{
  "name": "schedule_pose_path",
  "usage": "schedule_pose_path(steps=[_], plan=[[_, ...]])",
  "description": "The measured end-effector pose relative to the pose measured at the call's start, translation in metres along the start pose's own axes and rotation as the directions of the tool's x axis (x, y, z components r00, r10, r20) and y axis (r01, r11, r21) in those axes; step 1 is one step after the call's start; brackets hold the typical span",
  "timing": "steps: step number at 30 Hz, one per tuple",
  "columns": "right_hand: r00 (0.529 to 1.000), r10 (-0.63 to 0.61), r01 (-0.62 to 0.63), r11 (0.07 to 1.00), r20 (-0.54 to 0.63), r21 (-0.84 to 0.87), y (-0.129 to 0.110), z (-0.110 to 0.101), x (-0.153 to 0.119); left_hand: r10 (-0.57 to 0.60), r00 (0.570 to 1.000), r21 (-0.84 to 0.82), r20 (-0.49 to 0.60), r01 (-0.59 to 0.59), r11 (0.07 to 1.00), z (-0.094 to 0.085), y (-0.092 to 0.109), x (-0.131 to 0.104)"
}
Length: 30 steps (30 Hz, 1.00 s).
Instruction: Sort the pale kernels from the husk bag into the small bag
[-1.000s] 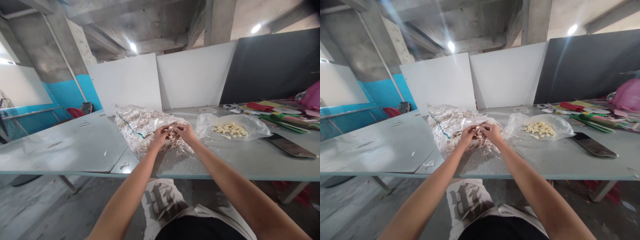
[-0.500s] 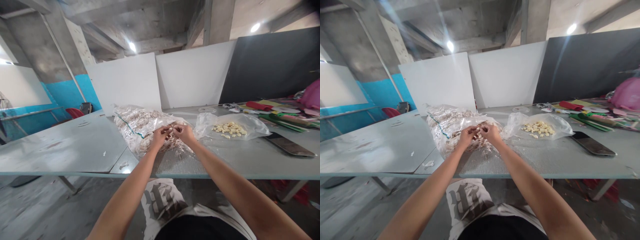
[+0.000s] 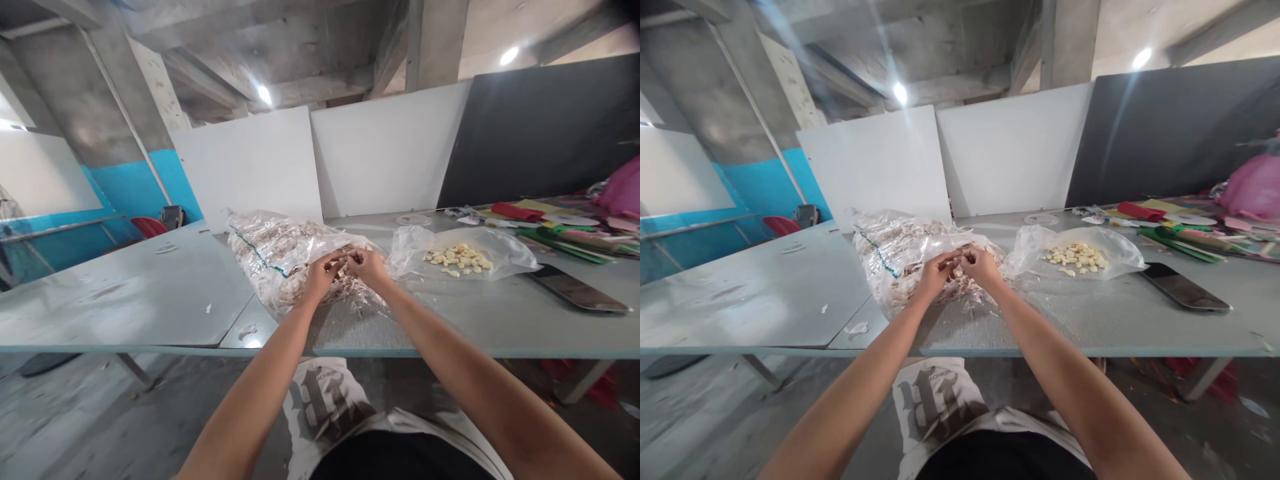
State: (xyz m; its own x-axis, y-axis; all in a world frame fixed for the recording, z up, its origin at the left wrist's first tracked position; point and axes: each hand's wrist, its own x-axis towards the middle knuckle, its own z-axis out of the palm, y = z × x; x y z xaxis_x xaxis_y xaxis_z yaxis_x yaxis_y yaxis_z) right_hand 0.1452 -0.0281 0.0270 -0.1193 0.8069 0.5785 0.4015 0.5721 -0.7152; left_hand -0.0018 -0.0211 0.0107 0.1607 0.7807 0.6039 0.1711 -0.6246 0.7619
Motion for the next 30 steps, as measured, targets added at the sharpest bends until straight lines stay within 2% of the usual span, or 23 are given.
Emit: schedule_pose_path(steps=[3, 8, 15, 19, 22, 26, 30], plan=[[0.998, 0.013, -0.012, 1.0, -0.063, 0.019, 0.002, 0.0, 0.003, -0.035, 0.998, -0.102, -0.046, 0.03, 0.994, -0.001, -0.001, 0.001], [0.982, 0.005, -0.014, 0.999, -0.191, -0.045, 0.012, -0.003, 0.009, -0.107, 0.988, -0.274, -0.115, 0.072, 0.959, -0.003, -0.006, 0.006], [0.981, -0.111, 0.075, 0.973, -0.157, -0.219, 0.015, -0.006, 0.005, -0.141, 0.98, -0.287, -0.143, 0.096, 0.953, -0.002, -0.003, 0.006], [0.986, -0.103, 0.066, 0.962, -0.128, -0.267, 0.012, -0.006, 0.004, -0.153, 0.976, -0.271, -0.153, 0.107, 0.957, -0.002, -0.002, 0.006], [0.985, -0.116, 0.096, 0.983, -0.126, -0.154, 0.01, -0.005, 0.005, -0.152, 0.975, -0.264, -0.16, 0.107, 0.959, -0.002, -0.002, 0.006], [0.995, -0.094, 0.097, 0.993, -0.039, 0.073, 0.007, -0.003, 0.005, -0.145, 0.981, -0.245, -0.127, 0.111, 0.963, -0.003, -0.001, 0.006], [0.997, -0.075, 0.075, 0.997, -0.002, 0.026, 0.003, -0.004, 0.003, -0.155, 0.981, -0.22, -0.113, 0.128, 0.967, -0.002, 0.001, 0.005]])
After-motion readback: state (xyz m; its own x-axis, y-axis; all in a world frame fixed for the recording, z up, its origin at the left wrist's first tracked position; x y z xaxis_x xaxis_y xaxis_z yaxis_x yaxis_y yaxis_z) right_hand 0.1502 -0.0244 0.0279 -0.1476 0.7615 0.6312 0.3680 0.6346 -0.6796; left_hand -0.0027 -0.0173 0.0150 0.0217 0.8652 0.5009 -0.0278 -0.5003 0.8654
